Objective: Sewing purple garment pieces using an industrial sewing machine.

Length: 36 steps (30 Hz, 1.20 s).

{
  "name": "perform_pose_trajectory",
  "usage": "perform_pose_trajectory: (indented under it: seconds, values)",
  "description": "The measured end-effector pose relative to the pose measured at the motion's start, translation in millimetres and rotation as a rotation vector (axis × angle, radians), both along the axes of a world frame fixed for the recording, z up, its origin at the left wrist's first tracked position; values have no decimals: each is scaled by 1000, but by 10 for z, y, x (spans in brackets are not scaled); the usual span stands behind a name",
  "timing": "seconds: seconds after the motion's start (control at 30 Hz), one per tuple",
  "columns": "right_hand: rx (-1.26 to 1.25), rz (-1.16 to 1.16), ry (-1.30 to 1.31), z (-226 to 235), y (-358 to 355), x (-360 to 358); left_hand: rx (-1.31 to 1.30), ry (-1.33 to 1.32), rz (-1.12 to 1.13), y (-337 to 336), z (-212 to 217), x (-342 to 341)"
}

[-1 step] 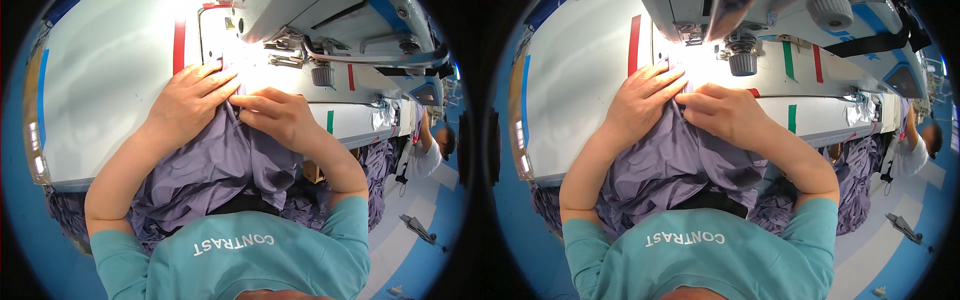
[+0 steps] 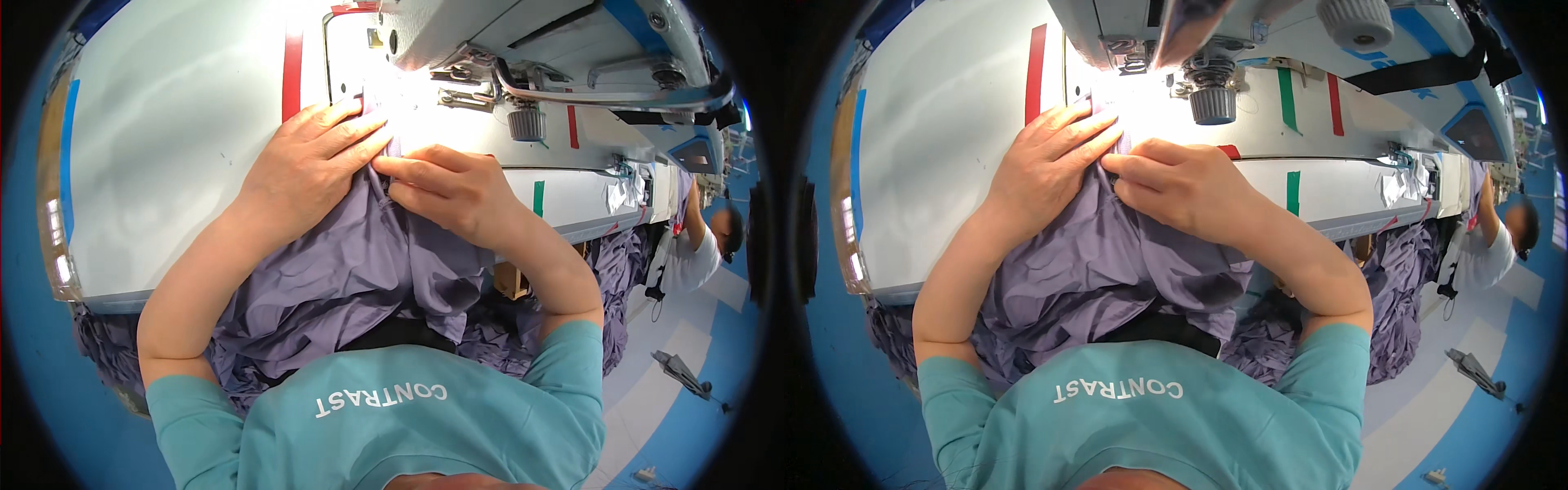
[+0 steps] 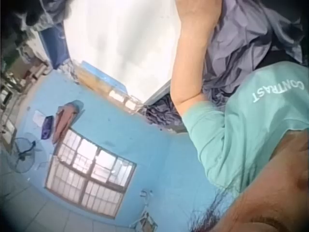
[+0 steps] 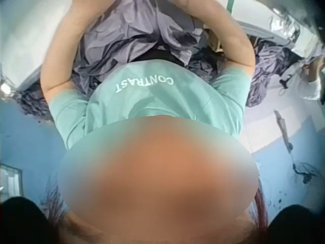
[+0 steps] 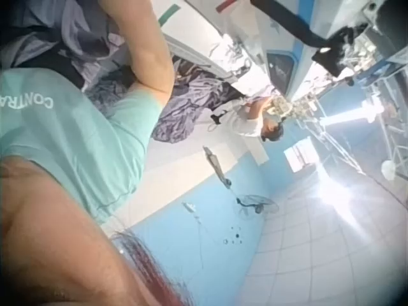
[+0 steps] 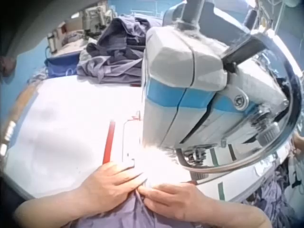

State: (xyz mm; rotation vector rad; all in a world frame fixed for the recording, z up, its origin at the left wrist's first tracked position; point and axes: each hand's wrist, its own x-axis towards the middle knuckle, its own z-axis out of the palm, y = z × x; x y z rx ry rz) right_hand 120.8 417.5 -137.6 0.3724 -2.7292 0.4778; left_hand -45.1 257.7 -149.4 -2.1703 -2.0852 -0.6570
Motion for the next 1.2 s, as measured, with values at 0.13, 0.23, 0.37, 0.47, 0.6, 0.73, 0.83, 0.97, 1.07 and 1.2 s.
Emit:
perform_pose_trajectory:
  seconds: [0.13, 0.23, 0.37, 0.47, 0.6, 0.73, 0.83, 0.97, 1.07, 1.2]
  values:
    - [78, 4, 6, -17, -14, -63, 13, 16, -17, 2, -4, -22]
    - [-193, -58, 57, -77, -30, -113, 22, -2, -12, 5, -3, -19]
    - [-595, -97, -49, -81, 35, -126, 26, -62, -11, 6, 5, -3]
    - [-554, 124, -201, -17, 28, -95, 16, -49, -25, 8, 24, -8]
    - [-559, 314, -341, 112, -175, 84, 8, -52, -138, 1, 49, -17]
    - [-692, 121, -374, 219, -104, 190, 17, -54, -114, 0, 50, 4]
    - [-619, -421, -227, 227, 91, 59, 28, -49, -104, 7, 43, 22]
    - [-714, -453, -240, 80, 176, -310, 26, -96, -118, 31, 49, 4]
    - [-688, -512, -324, 32, 132, -346, 16, -64, -123, 32, 66, -4]
    - [-508, -555, -230, 9, 94, -301, 111, 20, -124, 23, 52, 17]
